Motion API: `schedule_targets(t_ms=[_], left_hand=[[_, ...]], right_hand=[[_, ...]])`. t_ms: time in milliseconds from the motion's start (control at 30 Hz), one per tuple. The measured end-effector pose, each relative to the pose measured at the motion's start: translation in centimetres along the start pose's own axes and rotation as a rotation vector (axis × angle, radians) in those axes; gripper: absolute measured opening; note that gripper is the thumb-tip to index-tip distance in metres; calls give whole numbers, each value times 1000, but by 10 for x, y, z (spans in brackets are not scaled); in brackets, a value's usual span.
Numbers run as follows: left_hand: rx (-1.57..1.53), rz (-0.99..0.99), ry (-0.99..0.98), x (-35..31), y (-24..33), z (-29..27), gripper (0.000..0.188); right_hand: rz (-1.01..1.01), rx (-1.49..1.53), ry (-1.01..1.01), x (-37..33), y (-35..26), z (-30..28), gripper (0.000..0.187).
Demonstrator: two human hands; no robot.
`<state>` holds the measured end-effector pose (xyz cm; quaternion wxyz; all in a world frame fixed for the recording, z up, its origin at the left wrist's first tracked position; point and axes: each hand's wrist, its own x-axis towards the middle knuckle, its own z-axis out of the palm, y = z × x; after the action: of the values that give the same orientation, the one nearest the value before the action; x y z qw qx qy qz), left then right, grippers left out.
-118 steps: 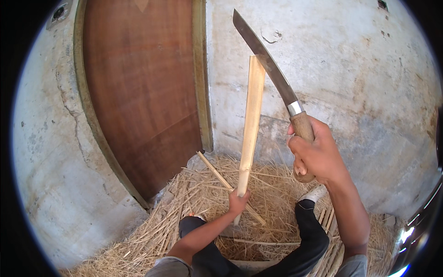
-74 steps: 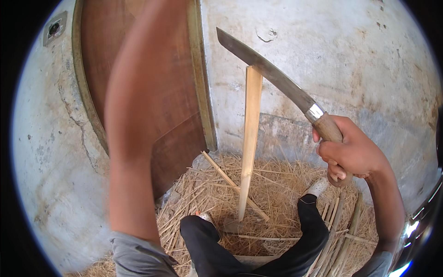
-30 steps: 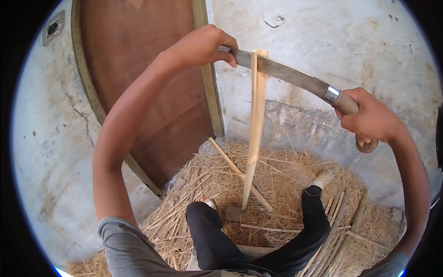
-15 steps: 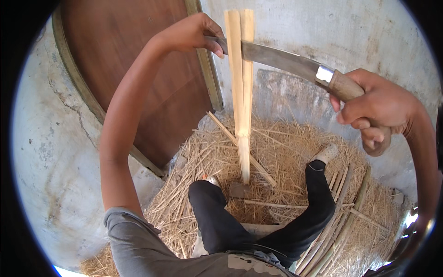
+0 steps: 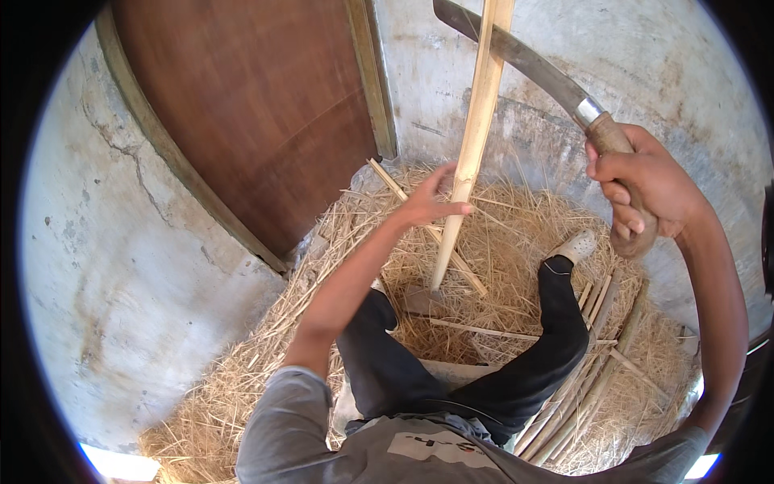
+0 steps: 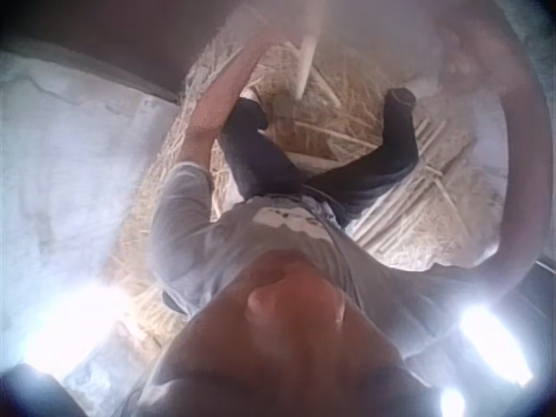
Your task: The person sits on a bed of straw and uses a curved machete to split long bamboo poles into thin strips. They hold the bamboo vertically and strike it with a wooden stick to drive the blade through, repeating the process to create multiple slats.
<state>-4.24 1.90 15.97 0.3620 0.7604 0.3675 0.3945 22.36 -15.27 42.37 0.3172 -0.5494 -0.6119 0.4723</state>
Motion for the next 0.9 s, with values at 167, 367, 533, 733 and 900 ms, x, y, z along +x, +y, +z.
schedule_targets(t_ms=[167, 367, 533, 733, 900], left_hand=[[-313, -219, 31, 9, -17, 61, 37], [-248, 8, 419, -9, -11, 90, 38], [-271, 52, 532, -15, -6, 96, 33], [-120, 28, 596, -13, -8, 90, 30], [-199, -10, 561, -16, -6, 92, 30]], right_hand=[[34, -19, 67, -7, 2, 2, 12], [5, -186, 178, -13, 25, 27, 15], [-446, -745, 494, -11, 51, 35, 32], [-476, -861, 489, -15, 30, 37, 23], [47, -226, 19, -24, 4, 25, 11]])
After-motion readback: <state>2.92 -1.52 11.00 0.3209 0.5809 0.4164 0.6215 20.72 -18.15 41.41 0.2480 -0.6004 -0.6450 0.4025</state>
